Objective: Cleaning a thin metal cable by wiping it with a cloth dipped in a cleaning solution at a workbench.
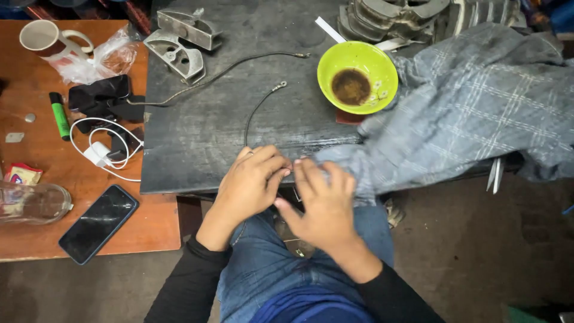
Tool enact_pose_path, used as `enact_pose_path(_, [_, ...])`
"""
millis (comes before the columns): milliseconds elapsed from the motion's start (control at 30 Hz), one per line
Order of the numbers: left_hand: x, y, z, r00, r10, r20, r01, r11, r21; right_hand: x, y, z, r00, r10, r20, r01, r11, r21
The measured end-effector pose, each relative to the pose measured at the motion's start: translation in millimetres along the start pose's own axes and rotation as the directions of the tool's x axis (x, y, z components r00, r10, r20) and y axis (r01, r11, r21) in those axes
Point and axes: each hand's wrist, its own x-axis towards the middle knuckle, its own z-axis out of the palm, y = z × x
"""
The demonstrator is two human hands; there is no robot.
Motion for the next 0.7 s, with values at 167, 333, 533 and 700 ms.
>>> enact_pose_path(167, [1,3,-4,1.000,-0.015,0.008,0.015,1.000,-0.022,-4,44,-17,0.998,-0.027,0.062,0.030,0.998,-0.048])
enact_pose_path(333, [2,6,-3,1.000,-0.008,-0.006,0.008,1.000,-0.014,-25,105,-42,0.996,0.066,0.060,-0.049,0.966,-0.253])
enact_pose_path(533, [4,4,1,1.000,-0.016,0.004,0.016,1.000,0.019,-14,46,-12,0.993,0.111,0.027,-0.105,0.980,-0.168])
enact_pose_path(700, [3,8,-3,0.999,-0.047,0.016,0.047,0.999,-0.014,-18,28,2,0.995,0.036,0.097,-0.033,0.999,-0.038])
